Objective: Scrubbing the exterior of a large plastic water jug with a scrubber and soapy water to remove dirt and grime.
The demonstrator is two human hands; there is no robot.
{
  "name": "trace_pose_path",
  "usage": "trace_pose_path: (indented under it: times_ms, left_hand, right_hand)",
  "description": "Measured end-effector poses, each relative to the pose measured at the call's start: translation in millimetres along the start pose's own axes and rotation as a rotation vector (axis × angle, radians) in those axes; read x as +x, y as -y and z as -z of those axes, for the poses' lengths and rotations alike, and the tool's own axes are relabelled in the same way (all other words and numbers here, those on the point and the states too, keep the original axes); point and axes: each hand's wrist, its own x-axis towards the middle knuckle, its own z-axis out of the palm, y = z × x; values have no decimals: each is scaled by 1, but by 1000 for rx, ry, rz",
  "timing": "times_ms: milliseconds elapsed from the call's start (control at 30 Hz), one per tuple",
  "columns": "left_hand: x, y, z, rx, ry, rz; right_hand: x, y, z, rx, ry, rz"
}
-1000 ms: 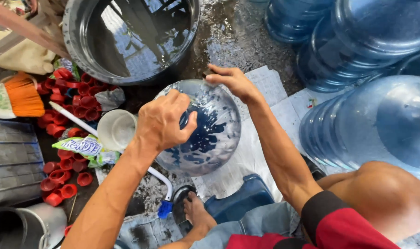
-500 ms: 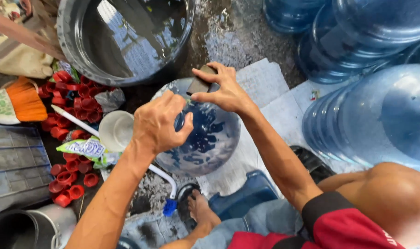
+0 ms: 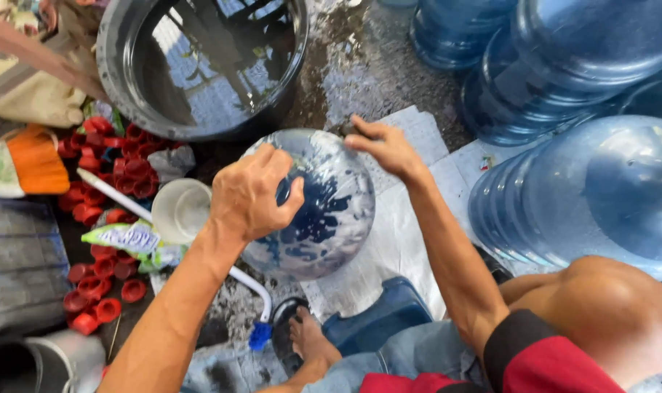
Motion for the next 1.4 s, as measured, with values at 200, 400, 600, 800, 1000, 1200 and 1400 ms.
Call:
trace_pose_path:
  times_ms: [200,400,600,800,1000,1200,1400]
  left_hand:
    - [-1,-1,4,30,24,12]
    - [-2,-2,7,-20,63,33]
    - [17,-27,42,-185,428,441]
    - [13,-36,11,1,369,504]
    - [4,-30,12,57,187,139]
    - [11,-34,22,13,228,53]
    - [11,-39,19,71,198,103]
  right_hand:
    - [-24,44,-17,-62,-55,472]
    - [-31,30,-12,182,-49,27]
    - [-16,3,0,53,-27,-113]
    - [-53,25,-16,402,-148,-96]
    - [-32,3,-5,79,-132,-85]
    - [-65,76,-24,-189,-41,103]
    - [-32,12,16,-322,-201,-53]
